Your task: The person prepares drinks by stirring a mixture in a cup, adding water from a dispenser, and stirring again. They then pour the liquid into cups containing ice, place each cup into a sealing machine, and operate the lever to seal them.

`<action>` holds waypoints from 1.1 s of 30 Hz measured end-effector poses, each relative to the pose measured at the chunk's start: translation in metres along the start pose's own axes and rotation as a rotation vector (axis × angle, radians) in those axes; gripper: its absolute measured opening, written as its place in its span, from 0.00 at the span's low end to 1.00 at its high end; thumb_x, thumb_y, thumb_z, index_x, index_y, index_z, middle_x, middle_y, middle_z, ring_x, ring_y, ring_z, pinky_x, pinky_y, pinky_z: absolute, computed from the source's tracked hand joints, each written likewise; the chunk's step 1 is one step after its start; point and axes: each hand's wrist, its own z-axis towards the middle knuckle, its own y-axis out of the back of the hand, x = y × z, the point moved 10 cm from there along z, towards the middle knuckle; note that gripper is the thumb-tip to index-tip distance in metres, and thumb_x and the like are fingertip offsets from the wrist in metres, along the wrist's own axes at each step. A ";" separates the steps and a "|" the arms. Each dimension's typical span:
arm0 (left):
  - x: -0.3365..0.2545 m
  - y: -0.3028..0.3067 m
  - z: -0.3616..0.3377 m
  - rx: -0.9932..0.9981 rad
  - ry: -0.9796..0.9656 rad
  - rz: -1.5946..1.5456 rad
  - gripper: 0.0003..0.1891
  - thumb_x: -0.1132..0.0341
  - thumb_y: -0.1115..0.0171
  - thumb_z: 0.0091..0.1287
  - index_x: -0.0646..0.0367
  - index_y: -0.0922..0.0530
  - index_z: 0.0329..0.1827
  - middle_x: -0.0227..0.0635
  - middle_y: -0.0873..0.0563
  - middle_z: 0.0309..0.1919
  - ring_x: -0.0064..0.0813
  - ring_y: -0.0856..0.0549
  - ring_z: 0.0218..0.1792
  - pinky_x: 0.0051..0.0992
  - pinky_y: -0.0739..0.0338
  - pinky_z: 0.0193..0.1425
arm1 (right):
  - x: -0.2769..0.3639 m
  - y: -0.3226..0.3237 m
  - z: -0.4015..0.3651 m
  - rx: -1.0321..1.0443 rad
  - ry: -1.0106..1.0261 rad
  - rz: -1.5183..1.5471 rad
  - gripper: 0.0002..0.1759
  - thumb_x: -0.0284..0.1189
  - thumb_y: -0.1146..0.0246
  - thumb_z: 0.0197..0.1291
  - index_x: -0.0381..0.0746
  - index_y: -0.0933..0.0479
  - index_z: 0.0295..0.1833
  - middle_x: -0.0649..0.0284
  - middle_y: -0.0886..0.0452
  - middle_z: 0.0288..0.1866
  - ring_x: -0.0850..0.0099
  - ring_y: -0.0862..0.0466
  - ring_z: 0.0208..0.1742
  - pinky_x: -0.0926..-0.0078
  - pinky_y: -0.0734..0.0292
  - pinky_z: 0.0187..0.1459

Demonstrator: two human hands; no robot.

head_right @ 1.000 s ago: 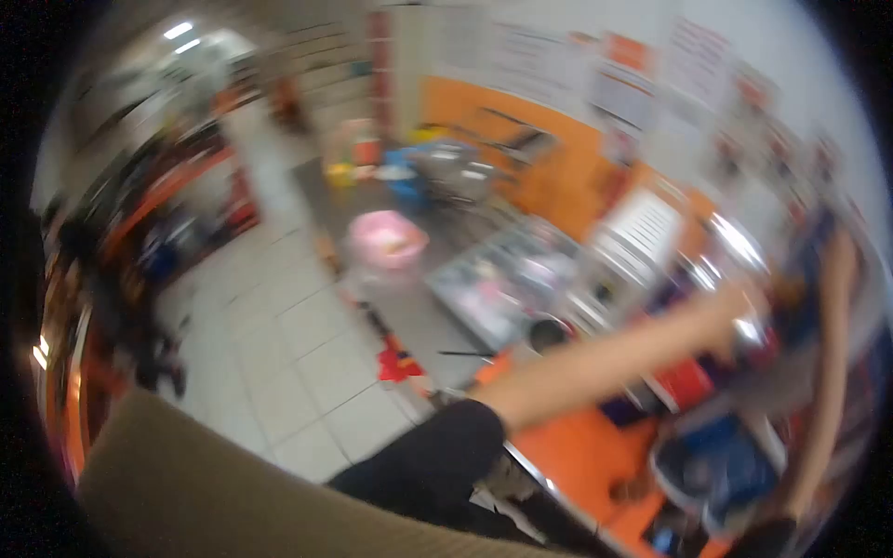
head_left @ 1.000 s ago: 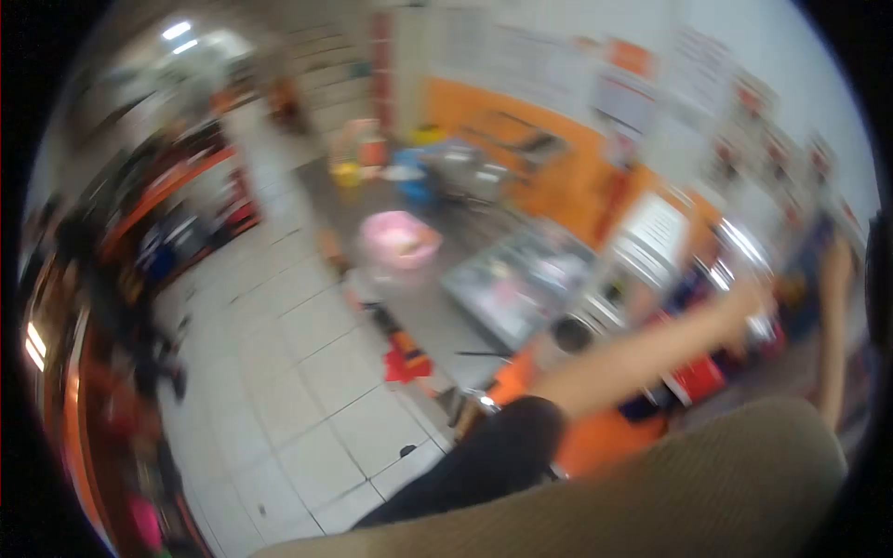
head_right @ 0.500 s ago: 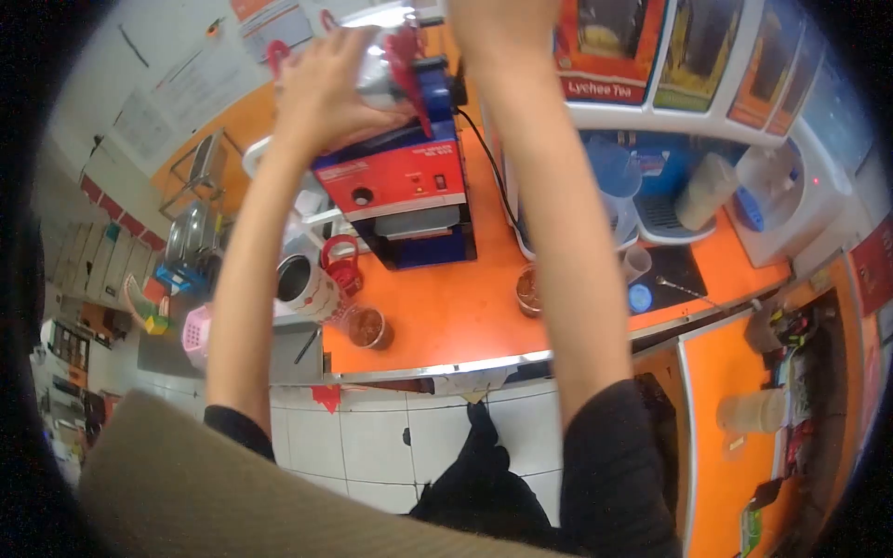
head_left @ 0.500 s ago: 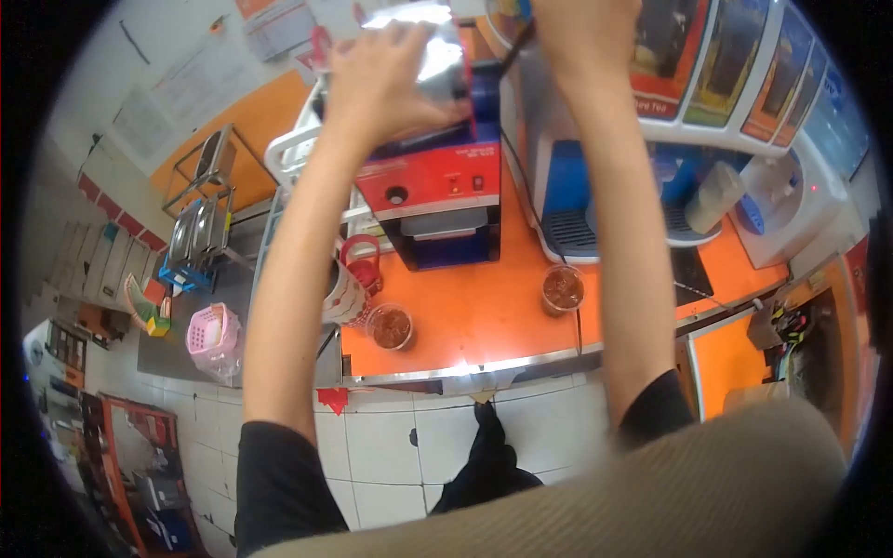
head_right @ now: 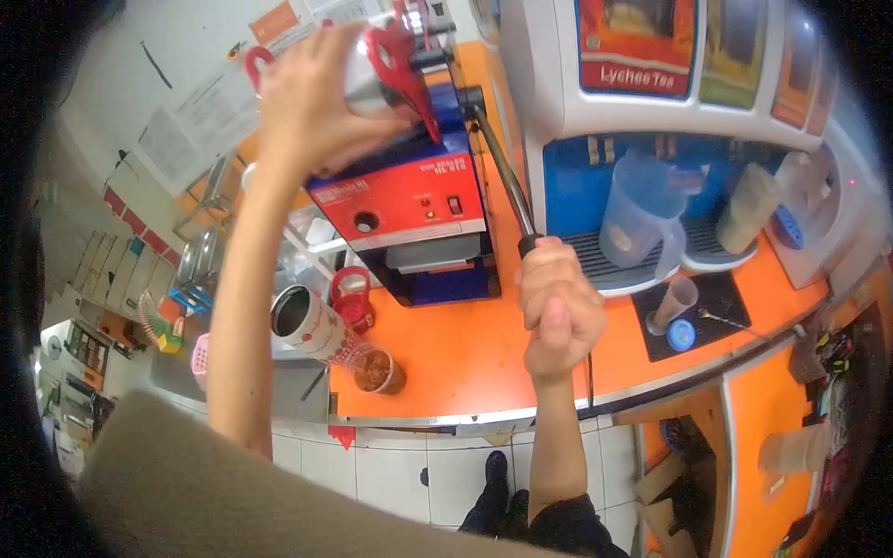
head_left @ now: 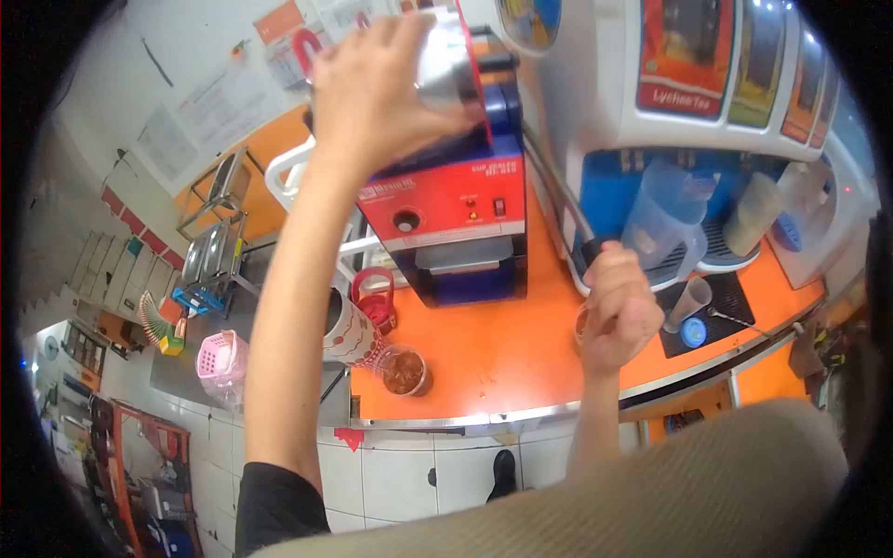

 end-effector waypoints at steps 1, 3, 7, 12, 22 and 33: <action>0.000 0.000 0.000 0.018 0.009 0.006 0.46 0.41 0.24 0.36 0.52 0.27 0.60 0.39 0.19 0.51 0.41 0.20 0.53 0.45 0.29 0.57 | 0.001 0.000 -0.002 0.023 -0.055 -0.018 0.22 0.34 0.49 0.63 0.40 0.38 0.15 0.64 0.30 0.19 0.66 0.26 0.29 0.60 0.31 0.48; 0.003 -0.002 0.000 0.106 0.072 -0.009 0.45 0.42 0.23 0.35 0.51 0.27 0.59 0.38 0.20 0.53 0.40 0.22 0.55 0.47 0.33 0.61 | 0.000 0.001 -0.003 0.001 -0.087 -0.045 0.22 0.33 0.49 0.63 0.40 0.38 0.16 0.64 0.31 0.19 0.66 0.26 0.30 0.60 0.30 0.49; 0.007 0.004 0.003 0.108 0.129 -0.134 0.46 0.46 0.20 0.33 0.52 0.27 0.59 0.38 0.21 0.52 0.40 0.23 0.55 0.47 0.36 0.65 | 0.004 -0.001 0.001 -0.091 -0.142 -0.067 0.23 0.32 0.51 0.66 0.39 0.38 0.16 0.64 0.33 0.18 0.70 0.28 0.29 0.62 0.31 0.49; 0.014 0.004 0.000 0.103 0.177 -0.240 0.48 0.48 0.19 0.30 0.51 0.27 0.60 0.34 0.22 0.53 0.38 0.25 0.56 0.51 0.40 0.67 | 0.017 -0.026 0.044 -0.219 -0.210 0.005 0.24 0.34 0.55 0.72 0.38 0.39 0.20 0.65 0.36 0.20 0.76 0.34 0.28 0.77 0.38 0.34; 0.019 0.010 -0.002 0.094 0.180 -0.281 0.48 0.49 0.19 0.32 0.49 0.28 0.63 0.34 0.23 0.53 0.35 0.25 0.57 0.49 0.40 0.66 | 0.010 -0.130 0.227 0.061 0.116 -1.192 0.10 0.31 0.43 0.65 0.34 0.29 0.41 0.45 0.21 0.34 0.49 0.19 0.41 0.55 0.25 0.43; 0.012 0.012 -0.005 0.054 0.165 -0.273 0.49 0.51 0.19 0.32 0.49 0.30 0.64 0.34 0.25 0.55 0.37 0.27 0.58 0.51 0.40 0.64 | -0.067 -0.166 0.280 0.383 0.077 -1.501 0.15 0.30 0.46 0.62 0.41 0.26 0.54 0.46 0.16 0.35 0.54 0.13 0.37 0.61 0.18 0.37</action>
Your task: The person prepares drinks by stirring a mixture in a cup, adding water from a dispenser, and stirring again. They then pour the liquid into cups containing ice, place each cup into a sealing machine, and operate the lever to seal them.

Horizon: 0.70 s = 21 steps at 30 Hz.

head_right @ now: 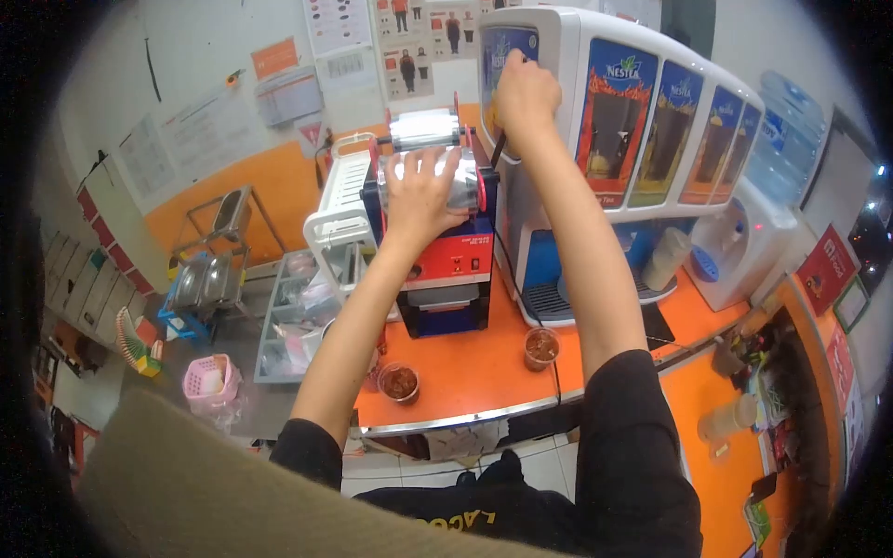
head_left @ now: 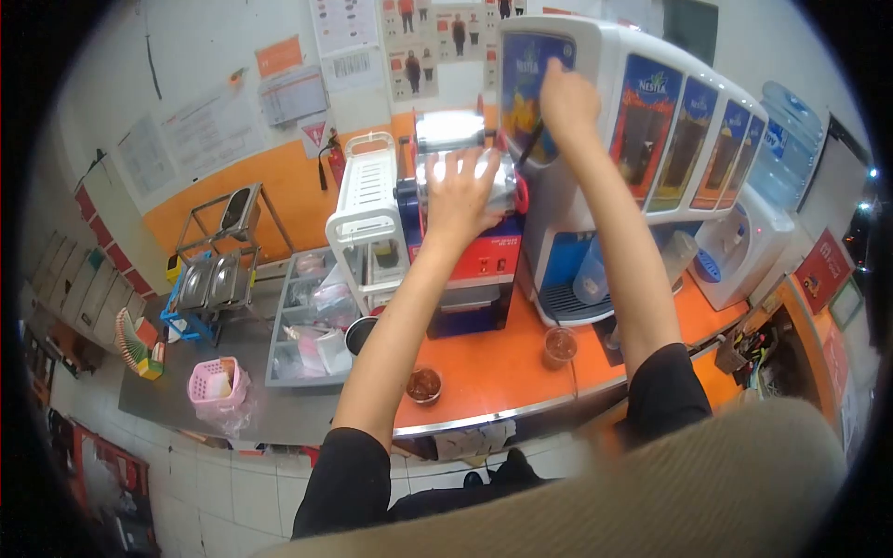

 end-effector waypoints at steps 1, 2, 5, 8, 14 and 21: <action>-0.001 0.000 0.000 0.007 -0.003 -0.003 0.49 0.52 0.19 0.32 0.49 0.30 0.64 0.35 0.25 0.55 0.37 0.27 0.58 0.51 0.41 0.64 | -0.002 -0.004 0.001 0.048 -0.005 0.188 0.18 0.30 0.47 0.62 0.41 0.27 0.57 0.46 0.16 0.36 0.53 0.13 0.38 0.62 0.18 0.39; -0.001 0.000 -0.001 0.016 -0.004 -0.007 0.50 0.52 0.19 0.32 0.50 0.30 0.65 0.35 0.25 0.55 0.37 0.28 0.59 0.51 0.41 0.64 | -0.002 -0.009 0.000 0.099 -0.012 0.377 0.20 0.29 0.47 0.63 0.42 0.28 0.61 0.45 0.16 0.37 0.52 0.14 0.40 0.62 0.19 0.40; 0.000 -0.003 -0.002 0.119 -0.001 -0.052 0.54 0.49 0.21 0.33 0.51 0.36 0.69 0.40 0.29 0.60 0.42 0.31 0.63 0.56 0.45 0.67 | -0.003 0.046 -0.088 -0.055 -0.162 0.893 0.21 0.35 0.47 0.69 0.40 0.30 0.65 0.49 0.15 0.38 0.57 0.14 0.42 0.65 0.21 0.44; 0.005 -0.007 -0.004 0.196 -0.011 -0.080 0.53 0.50 0.23 0.39 0.51 0.39 0.72 0.43 0.32 0.65 0.45 0.34 0.66 0.59 0.48 0.70 | -0.027 -0.029 -0.245 -0.169 -0.594 1.627 0.10 0.38 0.52 0.74 0.43 0.33 0.43 0.74 0.37 0.23 0.87 0.40 0.18 0.88 0.45 0.18; 0.001 -0.005 -0.015 0.024 -0.011 -0.018 0.46 0.61 0.23 0.46 0.48 0.38 0.71 0.36 0.31 0.65 0.39 0.34 0.67 0.55 0.47 0.71 | 0.058 -0.250 -0.507 0.757 -1.856 1.627 0.22 0.35 0.38 0.65 0.39 0.34 0.60 0.55 0.27 0.54 0.63 0.22 0.52 0.64 0.21 0.54; -0.002 -0.012 -0.024 -0.043 -0.027 0.082 0.42 0.60 0.26 0.49 0.45 0.35 0.70 0.34 0.32 0.66 0.37 0.35 0.68 0.55 0.48 0.70 | 0.059 -0.227 -0.511 0.701 -1.670 1.812 0.21 0.32 0.38 0.67 0.37 0.35 0.61 0.60 0.27 0.54 0.63 0.24 0.55 0.66 0.23 0.60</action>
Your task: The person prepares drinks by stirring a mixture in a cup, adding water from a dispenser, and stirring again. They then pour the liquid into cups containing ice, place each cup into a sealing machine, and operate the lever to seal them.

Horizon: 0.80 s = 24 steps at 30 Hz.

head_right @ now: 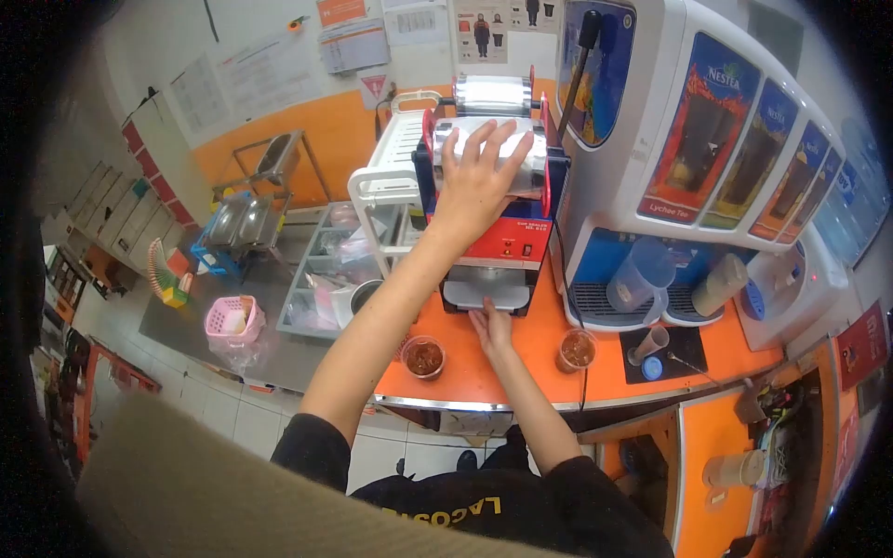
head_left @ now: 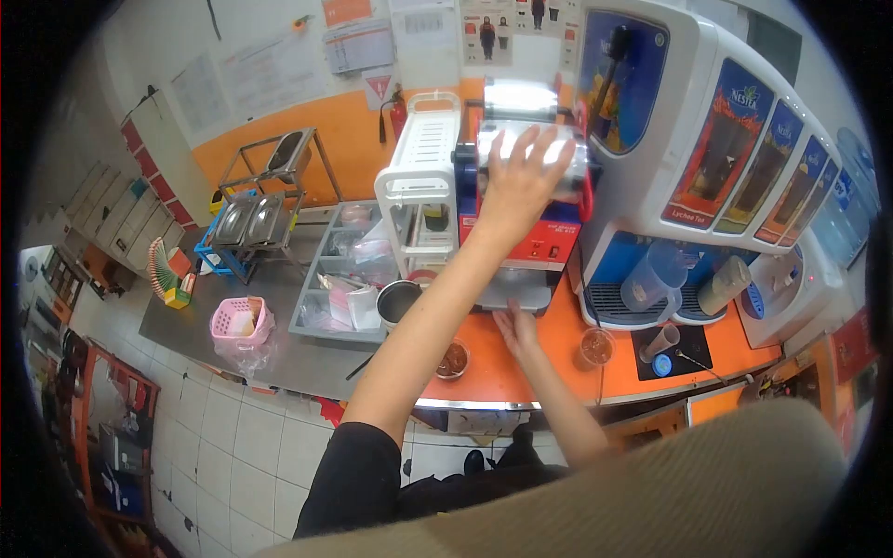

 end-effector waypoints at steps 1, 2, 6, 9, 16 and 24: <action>0.000 -0.001 -0.001 -0.009 0.000 0.026 0.41 0.60 0.26 0.50 0.44 0.35 0.69 0.33 0.32 0.66 0.37 0.36 0.68 0.55 0.49 0.70 | 0.000 -0.001 -0.021 -0.009 0.009 -0.018 0.21 0.31 0.38 0.67 0.37 0.35 0.60 0.60 0.27 0.54 0.63 0.24 0.56 0.65 0.24 0.61; 0.000 -0.001 -0.002 -0.027 0.005 0.009 0.41 0.60 0.26 0.49 0.44 0.34 0.69 0.32 0.32 0.66 0.36 0.36 0.68 0.54 0.48 0.70 | -0.001 0.000 -0.040 -0.019 0.017 -0.035 0.21 0.31 0.38 0.67 0.36 0.34 0.60 0.61 0.27 0.54 0.64 0.25 0.57 0.64 0.25 0.62; -0.001 -0.005 -0.003 -0.036 0.000 0.091 0.41 0.61 0.25 0.48 0.43 0.34 0.68 0.31 0.33 0.66 0.35 0.36 0.68 0.53 0.48 0.69 | -0.014 0.014 -0.098 0.016 -0.039 -0.039 0.21 0.29 0.40 0.67 0.35 0.35 0.62 0.60 0.29 0.59 0.64 0.28 0.62 0.63 0.31 0.68; 0.000 -0.007 -0.002 0.023 0.028 0.063 0.43 0.60 0.24 0.46 0.44 0.35 0.69 0.32 0.34 0.68 0.37 0.38 0.70 0.54 0.49 0.71 | -0.024 0.026 -0.130 0.069 -0.121 -0.071 0.18 0.26 0.39 0.66 0.36 0.32 0.59 0.60 0.26 0.57 0.66 0.26 0.61 0.63 0.32 0.68; -0.022 0.041 -0.041 0.044 -0.007 -0.350 0.37 0.63 0.28 0.53 0.55 0.32 0.68 0.45 0.35 0.69 0.50 0.39 0.72 0.54 0.44 0.72 | 0.031 0.074 -0.097 0.162 0.565 -1.127 0.21 0.22 0.40 0.57 0.29 0.29 0.57 0.53 0.18 0.49 0.61 0.20 0.55 0.65 0.25 0.56; -0.003 -0.084 -0.232 0.573 0.449 -0.622 0.44 0.55 0.26 0.51 0.68 0.38 0.67 0.54 0.34 0.64 0.52 0.35 0.68 0.42 0.39 0.72 | 0.029 0.028 -0.008 0.285 0.407 -0.756 0.20 0.20 0.41 0.57 0.29 0.29 0.57 0.52 0.19 0.50 0.61 0.19 0.54 0.65 0.25 0.56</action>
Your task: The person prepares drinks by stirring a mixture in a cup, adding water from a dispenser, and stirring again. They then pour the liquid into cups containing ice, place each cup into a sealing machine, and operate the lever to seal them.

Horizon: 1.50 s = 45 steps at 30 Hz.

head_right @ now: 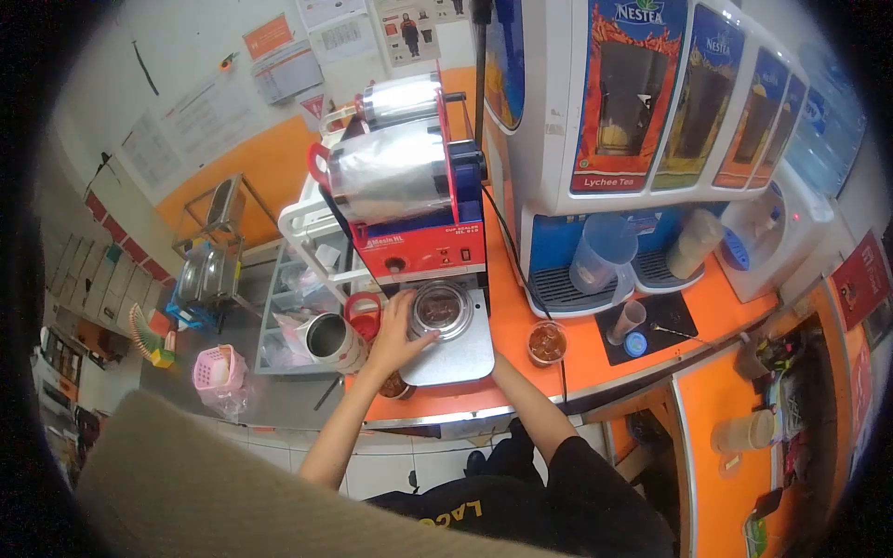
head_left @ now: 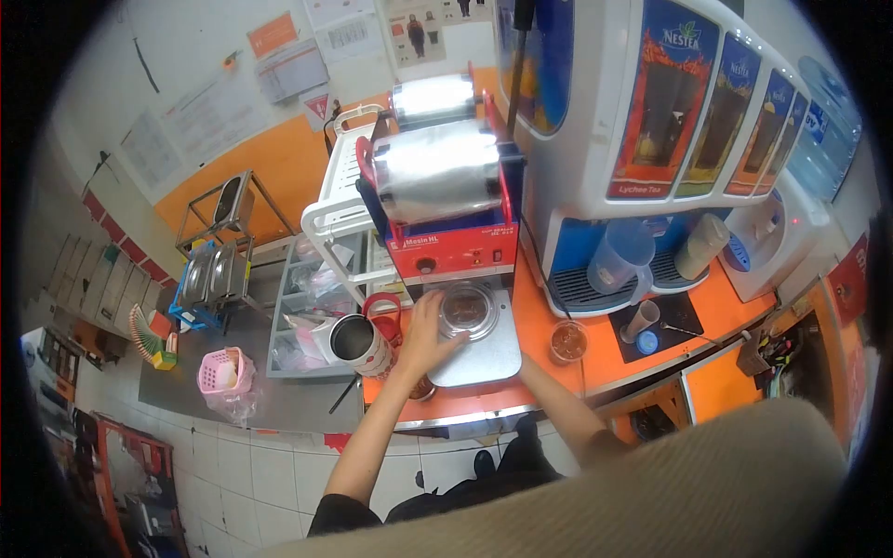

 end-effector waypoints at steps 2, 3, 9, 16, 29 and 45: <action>0.007 -0.008 0.001 -0.018 0.027 0.000 0.47 0.53 0.24 0.48 0.68 0.39 0.67 0.55 0.34 0.64 0.52 0.34 0.67 0.41 0.38 0.71 | -0.005 -0.003 0.007 0.007 -0.011 0.030 0.20 0.20 0.41 0.57 0.29 0.29 0.57 0.52 0.19 0.51 0.61 0.19 0.54 0.65 0.25 0.56; 0.009 -0.011 0.002 -0.028 0.041 -0.002 0.48 0.51 0.23 0.47 0.68 0.39 0.67 0.55 0.34 0.64 0.52 0.34 0.66 0.41 0.38 0.70 | -0.006 -0.005 0.009 0.013 -0.015 0.042 0.20 0.20 0.41 0.57 0.29 0.29 0.57 0.52 0.20 0.51 0.61 0.19 0.54 0.65 0.25 0.56; 0.016 -0.020 0.015 -0.070 0.110 -0.033 0.51 0.51 0.21 0.43 0.67 0.38 0.67 0.54 0.32 0.62 0.51 0.34 0.66 0.41 0.37 0.71 | -0.012 -0.010 0.012 0.038 -0.048 0.086 0.20 0.19 0.42 0.57 0.29 0.29 0.57 0.51 0.20 0.52 0.61 0.19 0.53 0.65 0.25 0.55; 0.017 -0.015 0.013 -0.142 0.092 -0.331 0.48 0.64 0.19 0.37 0.62 0.36 0.64 0.48 0.27 0.59 0.44 0.28 0.63 0.36 0.33 0.68 | -0.013 0.012 -0.005 0.025 -0.074 0.061 0.20 0.18 0.43 0.57 0.29 0.29 0.57 0.50 0.21 0.53 0.61 0.19 0.52 0.66 0.25 0.55; -0.153 -0.028 0.017 0.352 0.111 -1.005 0.38 0.65 0.22 0.48 0.59 0.32 0.63 0.38 0.21 0.56 0.31 0.24 0.62 0.31 0.33 0.67 | 0.173 0.034 -0.159 0.048 0.161 0.424 0.55 0.43 0.25 0.49 0.36 0.50 0.75 0.54 0.40 0.72 0.63 0.40 0.74 0.63 0.46 0.73; -0.164 -0.209 0.029 0.612 -0.456 0.187 0.52 0.52 0.21 0.39 0.58 0.37 0.69 0.50 0.35 0.67 0.51 0.34 0.68 0.41 0.37 0.71 | 0.152 0.426 -0.362 -1.432 0.253 -0.513 0.48 0.32 0.22 0.46 0.36 0.43 0.69 0.54 0.33 0.66 0.63 0.31 0.66 0.66 0.37 0.66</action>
